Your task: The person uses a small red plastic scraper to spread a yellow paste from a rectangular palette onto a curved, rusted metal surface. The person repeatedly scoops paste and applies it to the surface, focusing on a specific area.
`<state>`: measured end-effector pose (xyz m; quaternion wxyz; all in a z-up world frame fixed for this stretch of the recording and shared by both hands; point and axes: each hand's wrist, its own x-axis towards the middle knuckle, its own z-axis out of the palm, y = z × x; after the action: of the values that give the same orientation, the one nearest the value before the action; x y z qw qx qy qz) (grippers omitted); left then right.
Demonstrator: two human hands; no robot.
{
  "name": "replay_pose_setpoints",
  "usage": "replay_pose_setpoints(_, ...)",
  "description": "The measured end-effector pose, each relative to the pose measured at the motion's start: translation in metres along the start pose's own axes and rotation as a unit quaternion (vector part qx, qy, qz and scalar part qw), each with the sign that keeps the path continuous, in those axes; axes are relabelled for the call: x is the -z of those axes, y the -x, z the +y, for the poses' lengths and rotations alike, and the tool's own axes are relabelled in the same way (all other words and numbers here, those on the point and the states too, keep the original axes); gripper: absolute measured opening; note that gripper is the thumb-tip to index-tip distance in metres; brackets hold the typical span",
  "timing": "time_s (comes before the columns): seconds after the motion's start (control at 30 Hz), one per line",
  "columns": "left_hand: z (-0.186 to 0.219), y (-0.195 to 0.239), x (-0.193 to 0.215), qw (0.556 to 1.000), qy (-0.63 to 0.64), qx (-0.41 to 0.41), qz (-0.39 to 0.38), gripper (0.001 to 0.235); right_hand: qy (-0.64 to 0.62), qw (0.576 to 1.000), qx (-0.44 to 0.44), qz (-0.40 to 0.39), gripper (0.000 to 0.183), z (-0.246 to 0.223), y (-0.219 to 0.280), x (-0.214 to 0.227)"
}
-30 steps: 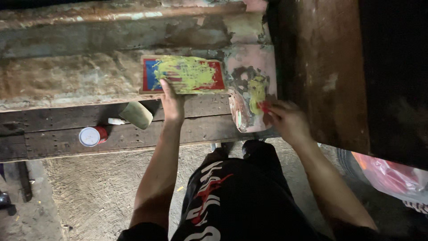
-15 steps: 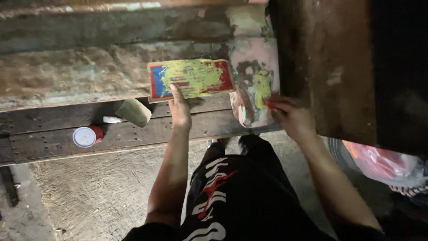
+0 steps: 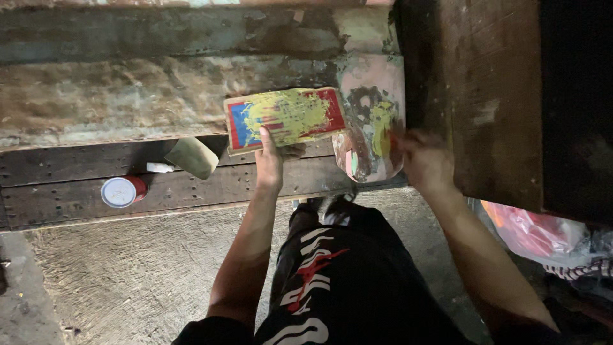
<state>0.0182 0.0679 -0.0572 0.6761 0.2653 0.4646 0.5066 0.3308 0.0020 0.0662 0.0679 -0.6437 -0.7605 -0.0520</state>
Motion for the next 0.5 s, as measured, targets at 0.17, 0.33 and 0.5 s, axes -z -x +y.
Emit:
replay_pose_setpoints(0.17, 0.003, 0.006, -0.005, 1.0, 0.006, -0.017, -0.008, 0.086, -0.06, 0.996, -0.045, 0.038, 0.017, 0.005, 0.01, 0.018)
replay_pose_setpoints(0.33, 0.009, 0.022, -0.012, 0.998, -0.055, -0.034, -0.013, 0.097, -0.137, 0.984, -0.115, -0.016, 0.025, 0.005, -0.008, 0.025)
replay_pose_setpoints(0.5, 0.007, 0.049, -0.018, 0.997, -0.065, -0.037, 0.005, 0.099, -0.211, 0.975, 0.023, 0.06, 0.029, 0.006, -0.005, 0.014)
